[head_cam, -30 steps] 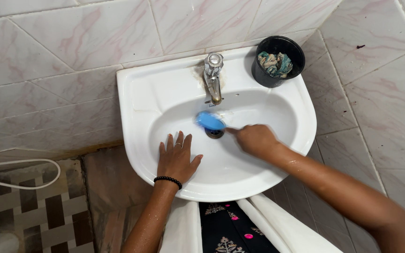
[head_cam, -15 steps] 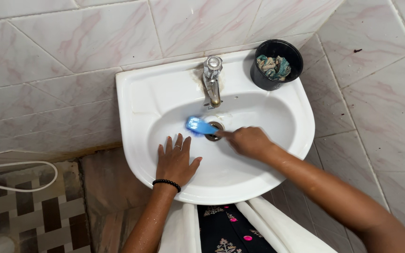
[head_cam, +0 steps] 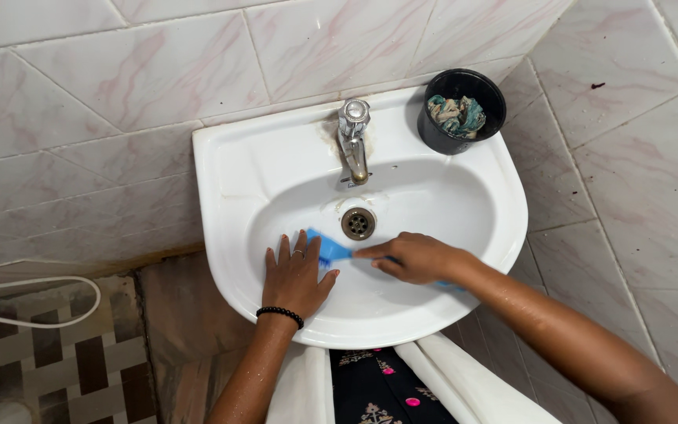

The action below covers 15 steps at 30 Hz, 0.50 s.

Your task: The person washes their hands at a white sink, then uses a blue scrub brush to clean the sink basin and faucet area. They rinse the brush and their hands under running water before turning off the tap.

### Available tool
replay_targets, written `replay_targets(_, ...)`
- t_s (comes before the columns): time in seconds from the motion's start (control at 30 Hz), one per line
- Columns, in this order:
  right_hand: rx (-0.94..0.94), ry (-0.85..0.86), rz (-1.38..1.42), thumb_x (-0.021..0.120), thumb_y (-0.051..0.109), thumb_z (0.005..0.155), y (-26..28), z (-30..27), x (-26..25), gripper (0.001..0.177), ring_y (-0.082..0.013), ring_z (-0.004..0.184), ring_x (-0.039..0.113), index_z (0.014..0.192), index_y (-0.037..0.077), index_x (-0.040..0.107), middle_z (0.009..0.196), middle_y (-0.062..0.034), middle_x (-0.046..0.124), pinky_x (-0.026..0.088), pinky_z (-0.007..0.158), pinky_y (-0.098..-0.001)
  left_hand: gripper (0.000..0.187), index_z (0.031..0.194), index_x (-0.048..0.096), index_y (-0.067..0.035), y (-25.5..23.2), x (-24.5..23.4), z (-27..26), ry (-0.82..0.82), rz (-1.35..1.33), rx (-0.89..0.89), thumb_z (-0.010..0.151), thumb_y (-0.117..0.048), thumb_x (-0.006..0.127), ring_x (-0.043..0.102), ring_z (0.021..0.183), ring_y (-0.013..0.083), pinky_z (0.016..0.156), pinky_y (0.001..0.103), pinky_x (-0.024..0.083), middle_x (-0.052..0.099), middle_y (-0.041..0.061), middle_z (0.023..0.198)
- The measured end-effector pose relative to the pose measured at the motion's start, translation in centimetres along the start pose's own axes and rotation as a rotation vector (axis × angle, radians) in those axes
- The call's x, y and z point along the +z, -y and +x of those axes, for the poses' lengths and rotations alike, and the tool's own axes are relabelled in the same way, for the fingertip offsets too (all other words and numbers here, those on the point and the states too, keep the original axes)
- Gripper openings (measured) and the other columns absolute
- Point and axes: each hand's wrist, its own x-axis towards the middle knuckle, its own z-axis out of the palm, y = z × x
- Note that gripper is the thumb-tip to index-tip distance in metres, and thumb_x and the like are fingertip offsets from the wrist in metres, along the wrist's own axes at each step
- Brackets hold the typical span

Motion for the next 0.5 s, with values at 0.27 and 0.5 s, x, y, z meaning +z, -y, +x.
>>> replay_targets(0.27, 0.655, 0.057, -0.344, 0.051, 0.029, 0.105, -2.1, -5.3, -6.5, 0.045, -0.0256, 0.09, 0.075, 0.149, 0.039, 0.051, 0.101, -0.0111, 0.078, 0.06, 0.088, -0.0421, 0.075, 0.154, 0.032, -0.009, 0.2, -0.1, 0.3, -0.001, 0.005, 0.009, 0.096, -0.052, 0.055, 0.014, 0.152, 0.0431, 0.12, 0.062, 0.012, 0.025, 0.018, 0.163)
replay_targets(0.5, 0.014, 0.046, 0.032, 0.055, 0.027, 0.102, -3.7, -6.7, -3.7, 0.043, -0.0225, 0.091, 0.077, 0.145, 0.029, 0.06, 0.11, -0.01, 0.079, 0.059, 0.083, -0.0433, 0.076, 0.155, 0.03, -0.01, 0.1, 0.0, 0.3, 0.039, 0.013, 0.005, 0.096, -0.053, 0.054, 0.013, 0.152, 0.0422, 0.121, 0.061, 0.011, 0.022, 0.017, 0.164)
